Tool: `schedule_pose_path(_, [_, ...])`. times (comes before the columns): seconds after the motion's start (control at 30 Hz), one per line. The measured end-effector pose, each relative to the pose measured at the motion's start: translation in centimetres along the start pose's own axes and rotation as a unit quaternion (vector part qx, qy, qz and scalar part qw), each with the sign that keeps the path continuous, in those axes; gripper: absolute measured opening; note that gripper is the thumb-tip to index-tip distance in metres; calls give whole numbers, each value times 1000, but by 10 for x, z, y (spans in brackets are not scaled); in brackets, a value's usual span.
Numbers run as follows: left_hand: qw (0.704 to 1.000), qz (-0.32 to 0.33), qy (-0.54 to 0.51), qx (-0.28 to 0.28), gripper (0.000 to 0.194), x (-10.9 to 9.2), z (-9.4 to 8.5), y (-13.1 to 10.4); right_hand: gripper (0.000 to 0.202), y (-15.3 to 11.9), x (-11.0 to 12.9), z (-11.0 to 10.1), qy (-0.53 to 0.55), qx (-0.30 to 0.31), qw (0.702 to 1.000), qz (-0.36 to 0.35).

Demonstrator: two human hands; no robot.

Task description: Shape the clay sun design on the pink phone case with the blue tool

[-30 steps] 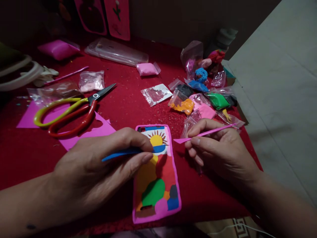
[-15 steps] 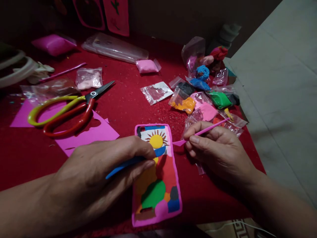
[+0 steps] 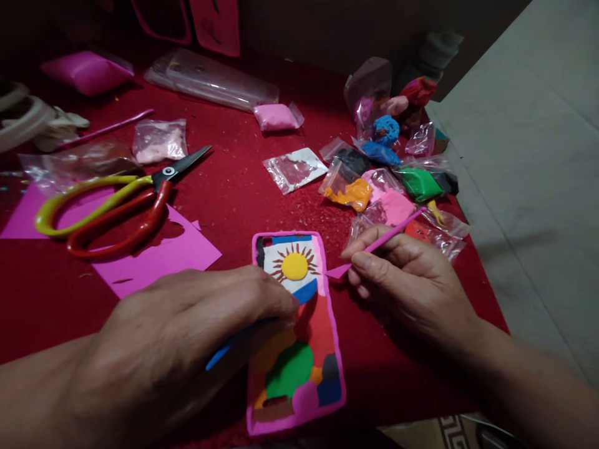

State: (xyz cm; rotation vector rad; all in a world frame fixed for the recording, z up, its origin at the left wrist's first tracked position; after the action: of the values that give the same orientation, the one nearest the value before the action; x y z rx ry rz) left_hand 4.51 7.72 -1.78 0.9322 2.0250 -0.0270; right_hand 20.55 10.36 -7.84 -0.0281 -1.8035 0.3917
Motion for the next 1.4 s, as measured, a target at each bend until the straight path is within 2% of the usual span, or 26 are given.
schedule_pose_path(0.07, [999, 26, 20, 23, 28, -4, 4, 0, 13, 1, 0, 1, 16, 1, 1000, 2])
schedule_pose_path(0.2, [998, 41, 37, 16, 25, -3, 5, -1, 11, 3, 1, 5, 32, 5, 999, -3])
schedule_pose_path(0.33, [998, 42, 45, 28, 26, -2, 10, 0, 10, 4, 4, 6, 11, 11, 1000, -15])
schedule_pose_path(0.5, [997, 53, 47, 24, 28, -4, 8, -3, 10, 6, 7, 5, -25, 8, 999, -33])
schedule_pose_path(0.63, [997, 39, 39, 49, 26, 2, 11, -4, 12, 7, 7, 4, -38, 5, 999, -37])
schedule_pose_path(0.9, [998, 25, 40, 35, 30, 2, 6, -7, 12, 8, 7, 4, -34, 2, 999, -42])
schedule_pose_path(1.17, [999, 15, 30, 42, 33, 5, 9, -3, 8, 7, 11, 7, -29, 10, 998, -52])
schedule_pose_path(1.4, [998, 15, 43, 40, 29, 4, 8, -7, 10, 9, 7, 8, -11, 14, 999, -27])
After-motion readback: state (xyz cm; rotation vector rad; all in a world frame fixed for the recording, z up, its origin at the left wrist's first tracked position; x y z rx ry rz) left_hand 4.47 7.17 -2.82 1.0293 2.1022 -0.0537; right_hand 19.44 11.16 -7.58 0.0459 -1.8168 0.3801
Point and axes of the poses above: each hand's wrist, its own y-axis towards the middle knuckle, its own z-axis out of the palm, x = y × z, the point moved 10 cm from there along y, towards the middle knuckle, and after that the axes turned 12 degrees about -y, right-handed, at the moved point
